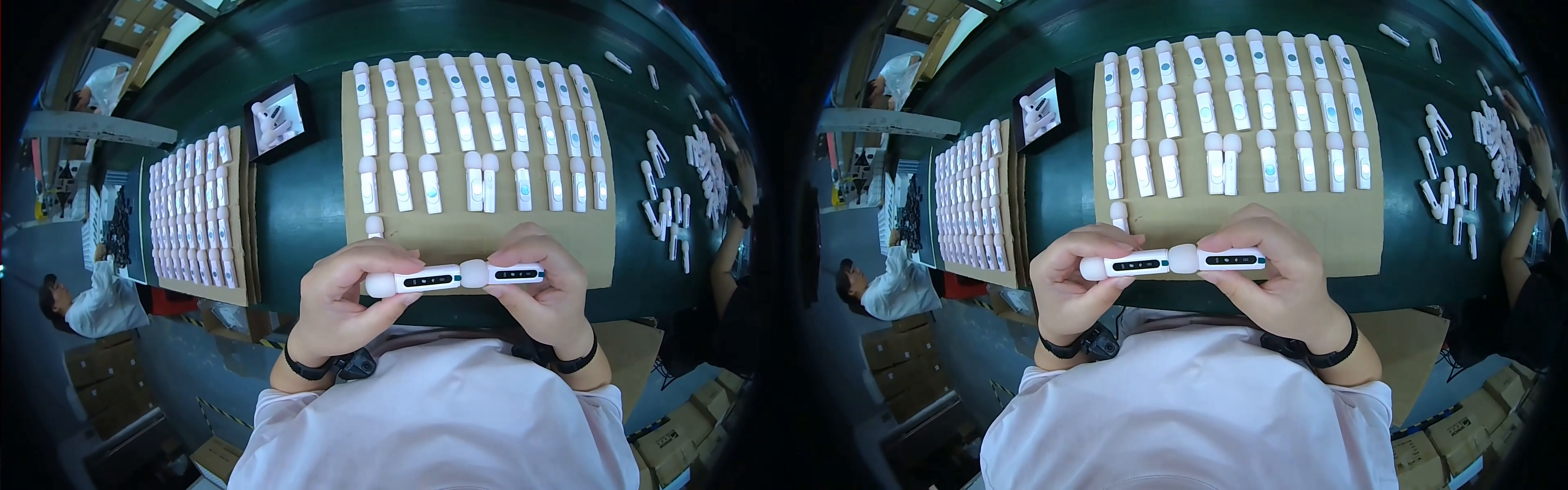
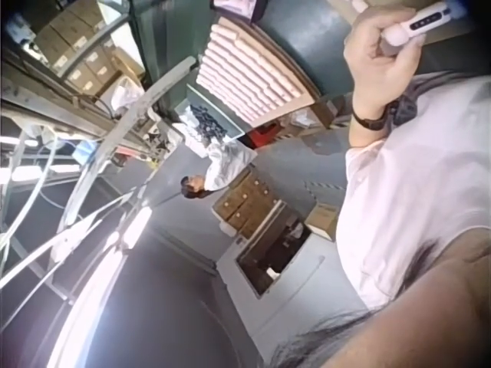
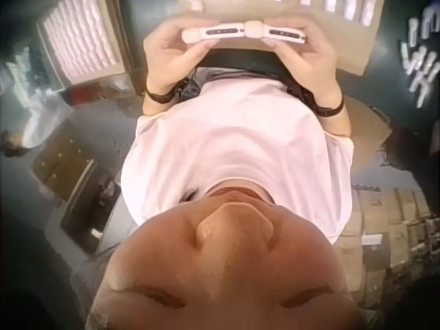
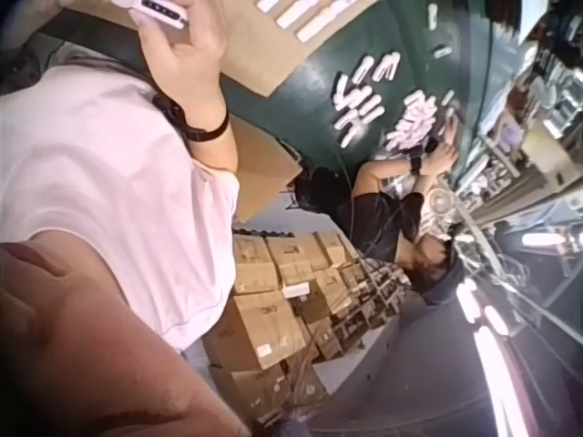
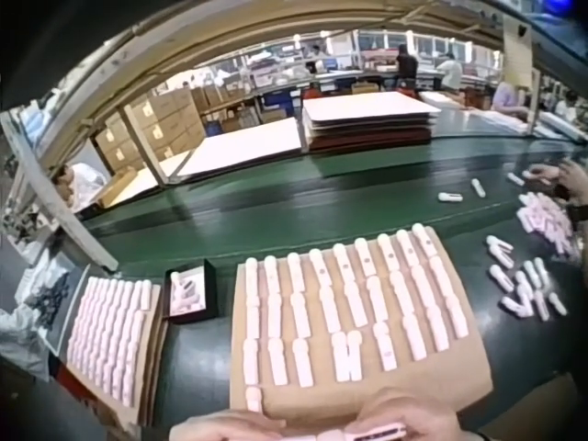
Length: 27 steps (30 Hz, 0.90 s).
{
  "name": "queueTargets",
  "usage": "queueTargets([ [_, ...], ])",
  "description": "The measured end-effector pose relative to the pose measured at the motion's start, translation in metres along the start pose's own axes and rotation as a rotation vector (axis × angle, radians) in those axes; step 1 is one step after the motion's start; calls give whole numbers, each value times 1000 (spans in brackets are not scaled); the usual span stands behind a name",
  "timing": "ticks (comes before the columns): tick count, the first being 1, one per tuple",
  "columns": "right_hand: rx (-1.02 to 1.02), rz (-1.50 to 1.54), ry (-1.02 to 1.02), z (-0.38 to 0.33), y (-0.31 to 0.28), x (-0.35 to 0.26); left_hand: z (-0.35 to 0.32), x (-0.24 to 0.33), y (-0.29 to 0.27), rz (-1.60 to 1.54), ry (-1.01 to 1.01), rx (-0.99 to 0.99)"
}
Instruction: The person picks up microphones from a cardboard sheet, turns them over to inspect them, and places them onto a conveyor belt. This process is repeated for several microphones, including some from a pile, before the person lifts and sets aside the empty cardboard sheet.
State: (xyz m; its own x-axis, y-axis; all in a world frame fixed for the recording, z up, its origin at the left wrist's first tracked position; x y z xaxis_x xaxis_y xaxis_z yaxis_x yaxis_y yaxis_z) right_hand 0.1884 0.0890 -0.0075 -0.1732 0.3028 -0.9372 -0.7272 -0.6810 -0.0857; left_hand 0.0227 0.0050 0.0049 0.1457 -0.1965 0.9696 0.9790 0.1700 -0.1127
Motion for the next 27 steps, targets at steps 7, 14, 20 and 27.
queueTargets([
  [7,10,-24,-39,0,-3,-3,2,1,2,20,25,6],
  [14,61,55,-43,0,-5,-6,12,14,6,200,174,-4],
  [20,164,136,-78,3,-13,-12,13,7,11,265,107,-26],
  [27,-17,-232,-158,6,-5,-29,14,2,10,202,192,-33],
])
Point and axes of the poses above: each hand's wrist, its own z-axis towards the middle knuckle, its own y-axis out of the palm, x = y × z, the point moved 9 cm from there along z, towards the middle knuckle
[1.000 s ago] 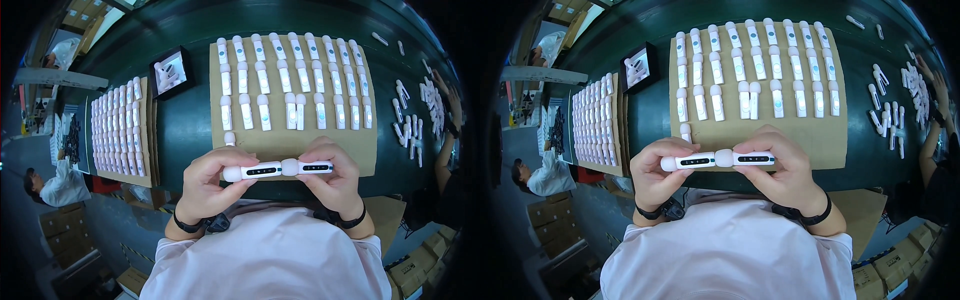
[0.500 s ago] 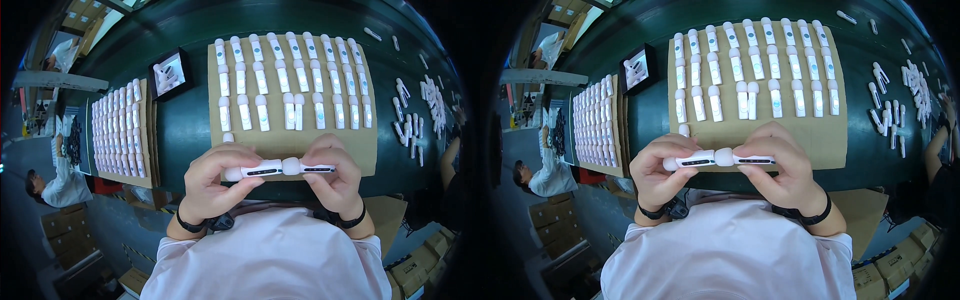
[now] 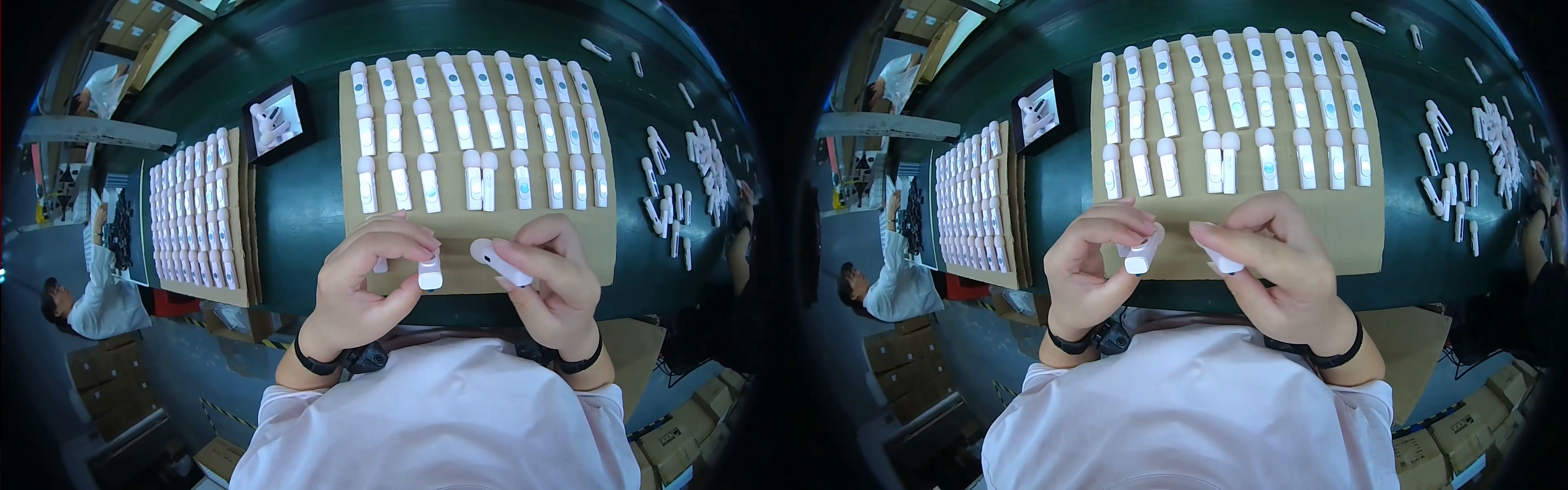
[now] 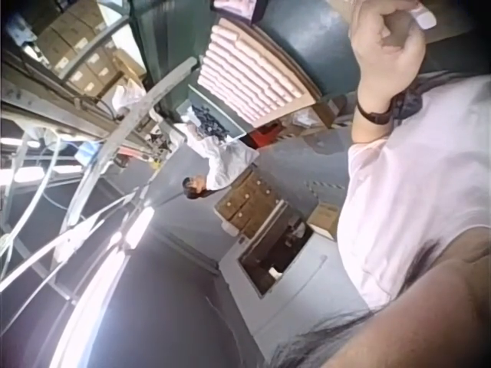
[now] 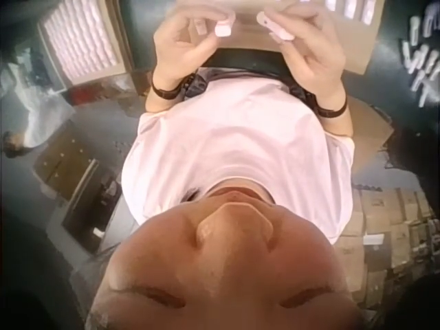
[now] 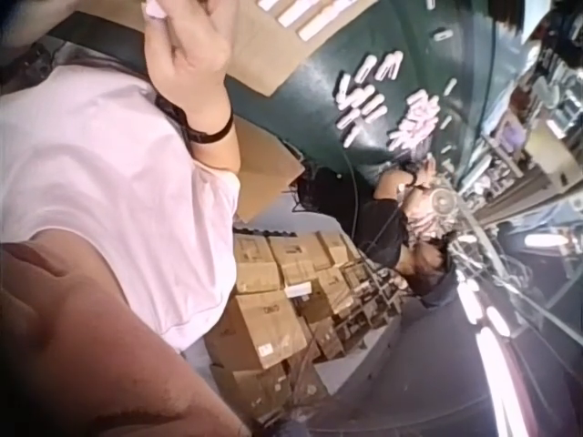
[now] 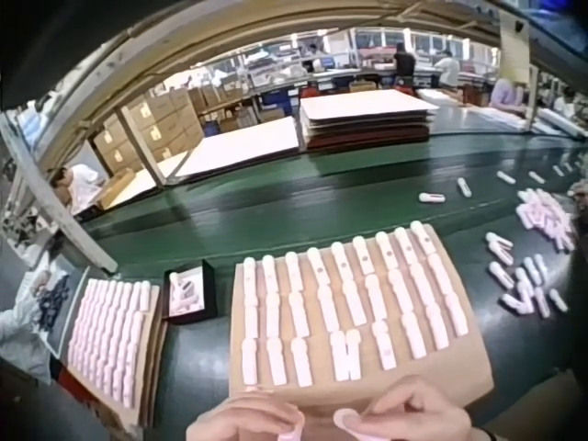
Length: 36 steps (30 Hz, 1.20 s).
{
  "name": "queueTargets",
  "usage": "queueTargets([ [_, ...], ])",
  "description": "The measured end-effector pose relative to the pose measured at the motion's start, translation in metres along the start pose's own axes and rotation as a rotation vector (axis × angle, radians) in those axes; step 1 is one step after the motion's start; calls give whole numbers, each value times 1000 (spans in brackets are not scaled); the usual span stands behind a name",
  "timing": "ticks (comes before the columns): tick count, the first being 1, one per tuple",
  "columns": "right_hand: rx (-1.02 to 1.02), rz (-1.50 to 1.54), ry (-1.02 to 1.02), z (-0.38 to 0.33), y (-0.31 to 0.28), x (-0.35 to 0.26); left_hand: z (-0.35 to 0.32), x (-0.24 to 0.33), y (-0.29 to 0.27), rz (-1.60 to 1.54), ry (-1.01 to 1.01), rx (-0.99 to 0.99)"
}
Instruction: The person picks up microphones from a cardboard sheet, turns them over to inspect them, and places them onto a conveyor belt. This process is repeated for several microphones, including some from a pile, before the person lifts and sets aside the empty cardboard sheet.
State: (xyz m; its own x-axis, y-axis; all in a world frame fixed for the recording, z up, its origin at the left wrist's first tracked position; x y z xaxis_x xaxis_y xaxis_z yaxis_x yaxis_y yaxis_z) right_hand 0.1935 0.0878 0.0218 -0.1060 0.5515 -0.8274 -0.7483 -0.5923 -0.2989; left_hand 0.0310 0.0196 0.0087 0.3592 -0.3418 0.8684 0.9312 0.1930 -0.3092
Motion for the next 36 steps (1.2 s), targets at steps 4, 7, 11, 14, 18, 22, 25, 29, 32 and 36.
queueTargets([
  [4,-7,-23,44,1,11,5,-5,-6,-1,-21,-35,18],
  [7,-10,-32,32,-1,15,10,-11,-1,-1,48,9,-10],
  [11,-58,-124,-41,-5,24,10,-20,5,0,229,152,-88],
  [14,-88,-199,-60,-9,33,13,-26,7,3,380,233,-113],
  [18,-111,-283,-132,-10,44,11,-33,7,8,582,299,-85],
  [22,-149,-452,-222,-13,55,7,-37,10,19,712,362,-92],
  [25,-281,-570,-301,-23,70,3,-41,9,27,788,376,-159],
  [29,-332,-599,-306,-31,76,10,-50,3,32,814,420,-204],
  [32,-330,-592,-289,-28,76,12,-52,-1,32,815,413,-254],
  [36,-305,-602,-252,-21,76,15,-45,-3,29,832,392,-239],
])
Point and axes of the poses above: each hand's wrist, its own z-axis towards the middle knuckle, its own y-axis out of the palm, x = y × z, the point moved 9 cm from there along z, towards the middle knuckle
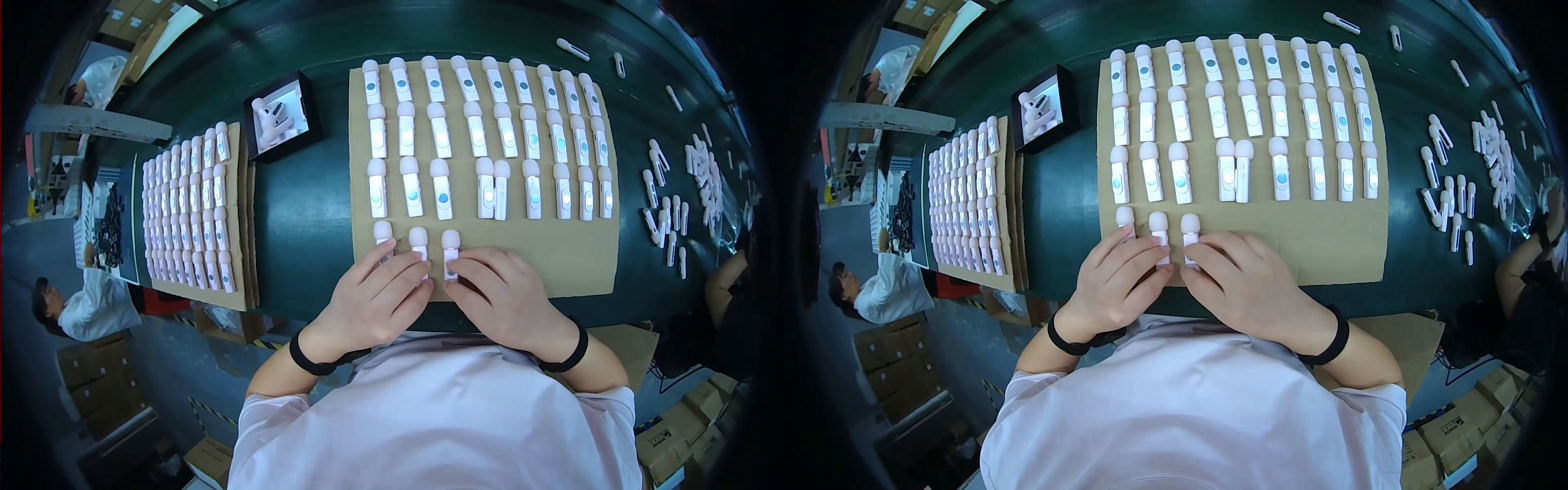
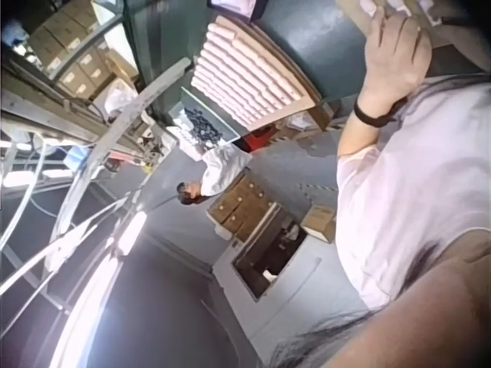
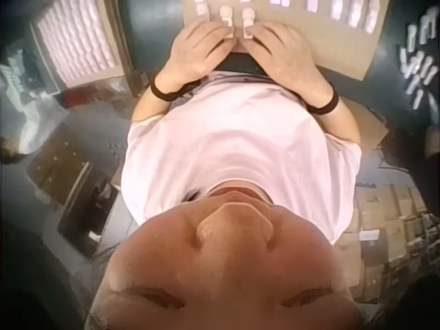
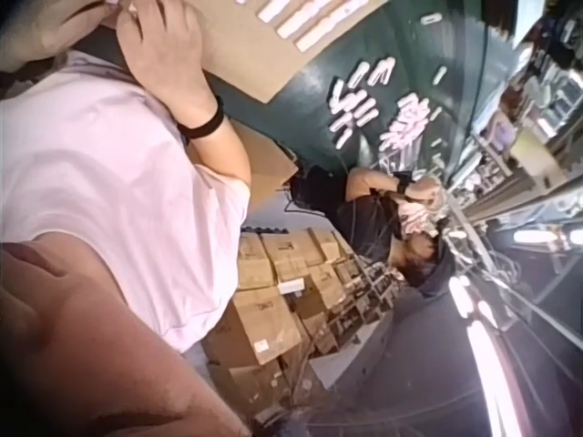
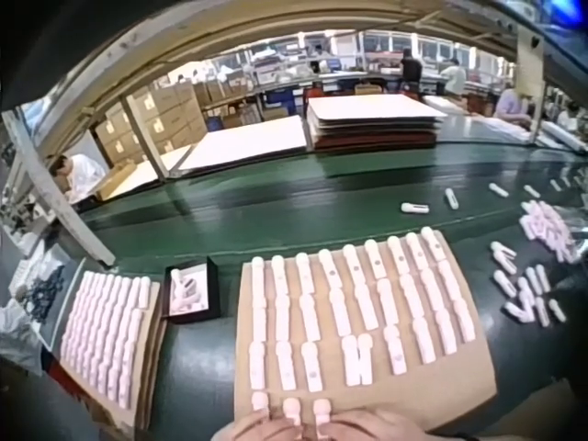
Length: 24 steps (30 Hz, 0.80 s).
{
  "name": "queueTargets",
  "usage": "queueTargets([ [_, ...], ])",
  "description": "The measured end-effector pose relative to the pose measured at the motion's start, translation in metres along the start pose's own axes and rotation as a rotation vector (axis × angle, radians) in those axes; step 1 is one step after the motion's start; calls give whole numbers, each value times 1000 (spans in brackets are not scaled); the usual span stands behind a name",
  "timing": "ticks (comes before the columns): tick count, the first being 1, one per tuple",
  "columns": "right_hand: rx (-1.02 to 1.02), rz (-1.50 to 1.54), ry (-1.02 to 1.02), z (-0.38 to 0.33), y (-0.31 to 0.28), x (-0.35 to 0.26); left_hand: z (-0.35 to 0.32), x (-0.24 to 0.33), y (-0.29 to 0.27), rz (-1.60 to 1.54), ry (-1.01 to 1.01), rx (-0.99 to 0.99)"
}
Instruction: The person picks up microphones from a cardboard sheet, turns them over to inspect them, and places them onto a conveyor belt. This process is repeated for several microphones, including some from a pile, before the person lifts and sets aside the empty cardboard sheet.
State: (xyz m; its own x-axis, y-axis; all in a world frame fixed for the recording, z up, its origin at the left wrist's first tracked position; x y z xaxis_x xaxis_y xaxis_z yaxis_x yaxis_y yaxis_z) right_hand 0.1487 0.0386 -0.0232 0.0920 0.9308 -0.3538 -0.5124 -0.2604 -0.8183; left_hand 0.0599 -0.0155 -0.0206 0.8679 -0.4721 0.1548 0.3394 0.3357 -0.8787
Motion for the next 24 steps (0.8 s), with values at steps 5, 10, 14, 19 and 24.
queueTargets([
  [5,-17,-3,67,5,-1,6,5,-7,1,-2,-17,16],
  [10,-45,-6,99,5,-22,14,6,-11,2,-76,-33,12],
  [14,-53,13,254,10,-86,49,4,-15,0,-127,-72,13],
  [19,61,-64,398,6,-160,149,9,-20,-8,-176,-117,25],
  [24,-17,-182,743,-16,-173,310,16,-32,-28,-210,-190,78],
])
Point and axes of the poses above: each hand's wrist, its own z-axis towards the middle knuckle, its own y-axis out of the palm, x = y × z, the point moved 9 cm from there along z, towards the middle knuckle
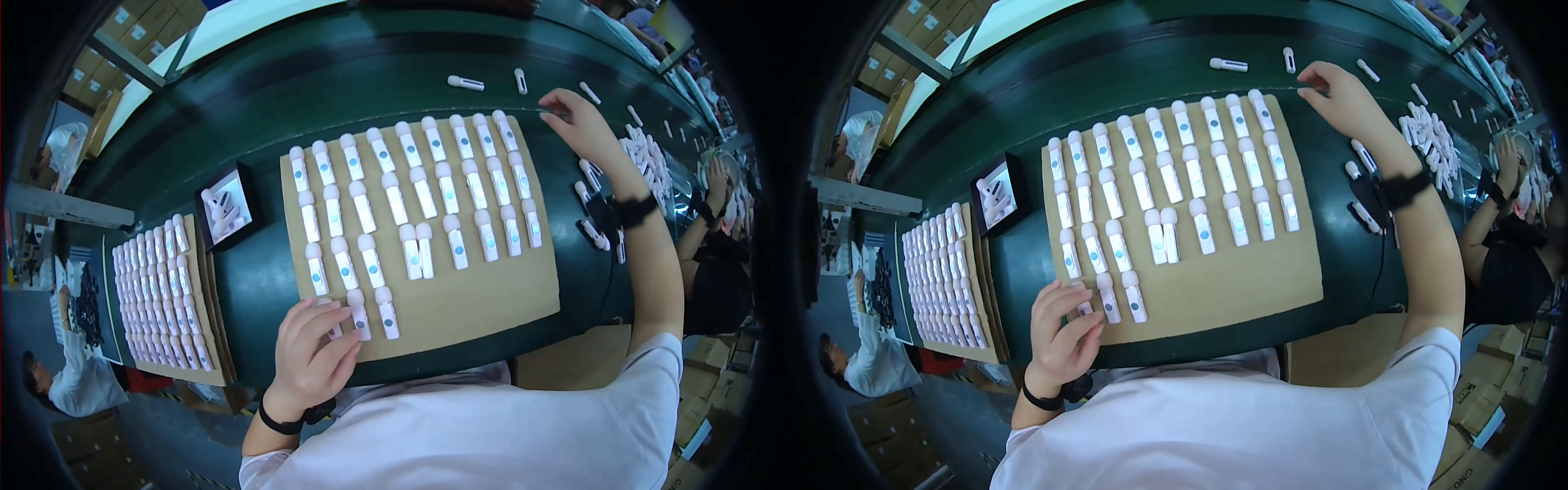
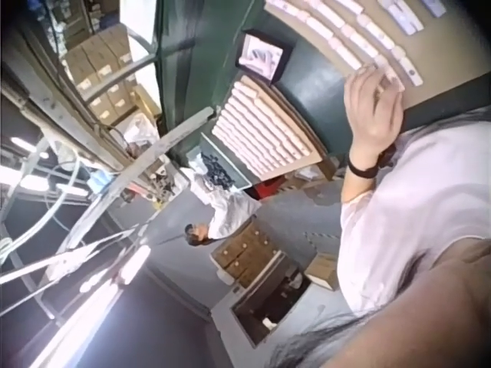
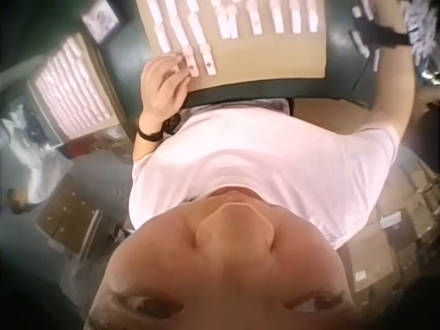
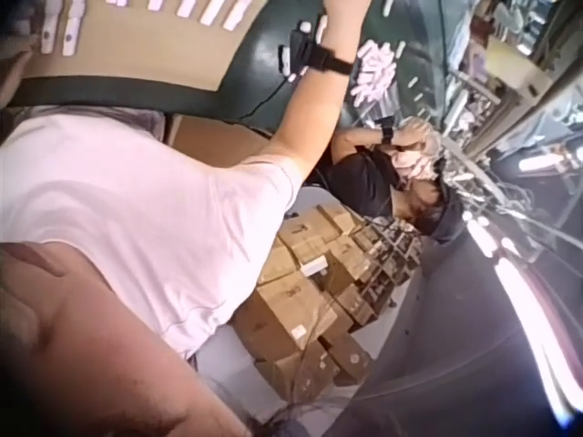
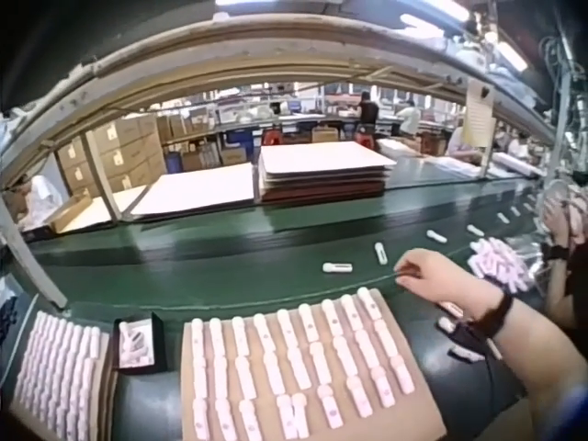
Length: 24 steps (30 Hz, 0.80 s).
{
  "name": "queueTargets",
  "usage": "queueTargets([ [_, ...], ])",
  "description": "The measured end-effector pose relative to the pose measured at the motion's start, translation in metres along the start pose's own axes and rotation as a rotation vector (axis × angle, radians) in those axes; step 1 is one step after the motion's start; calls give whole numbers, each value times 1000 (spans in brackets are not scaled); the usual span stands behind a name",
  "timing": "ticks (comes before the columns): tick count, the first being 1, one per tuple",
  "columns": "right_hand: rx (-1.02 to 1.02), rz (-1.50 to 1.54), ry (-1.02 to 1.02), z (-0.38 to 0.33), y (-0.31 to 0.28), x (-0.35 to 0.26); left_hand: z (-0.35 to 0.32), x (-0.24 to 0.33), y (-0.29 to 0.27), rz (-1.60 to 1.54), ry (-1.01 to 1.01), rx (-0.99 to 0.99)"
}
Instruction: The person picks up microphones from a cardboard sheet, turns them over to inspect them, and places them onto a conveyor belt. This process is repeated for several microphones, including some from a pile, before the person lifts and sets aside the empty cardboard sheet.
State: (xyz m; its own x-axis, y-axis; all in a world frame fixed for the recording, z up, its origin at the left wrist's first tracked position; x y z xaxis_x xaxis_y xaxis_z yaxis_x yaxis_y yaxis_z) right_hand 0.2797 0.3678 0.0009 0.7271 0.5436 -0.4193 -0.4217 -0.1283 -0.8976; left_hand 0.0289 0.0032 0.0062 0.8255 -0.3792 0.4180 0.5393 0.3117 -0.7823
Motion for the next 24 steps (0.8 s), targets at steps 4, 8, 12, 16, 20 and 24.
queueTargets([
  [4,-95,-171,131,65,26,48,4,-6,-16,-6,-78,55],
  [8,-77,-161,368,99,47,57,3,-10,-24,38,-133,88],
  [12,-90,-261,293,118,63,64,4,-12,-26,56,-162,95],
  [16,-164,-198,-79,140,81,12,6,-20,-27,112,-188,101],
  [20,-244,-155,-205,147,100,-23,14,-22,-26,111,-180,106],
  [24,-382,-287,-164,143,110,-44,18,-17,-27,111,-170,118],
])
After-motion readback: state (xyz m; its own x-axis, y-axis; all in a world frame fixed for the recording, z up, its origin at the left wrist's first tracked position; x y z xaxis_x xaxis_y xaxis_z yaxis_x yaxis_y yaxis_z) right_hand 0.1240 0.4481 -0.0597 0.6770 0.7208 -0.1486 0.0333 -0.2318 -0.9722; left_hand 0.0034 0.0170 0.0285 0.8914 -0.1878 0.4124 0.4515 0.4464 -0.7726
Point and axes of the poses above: each hand's wrist, its own z-axis towards the middle knuckle, its own y-axis out of the palm, x = y × z, the point moved 9 cm from there along z, towards the middle knuckle
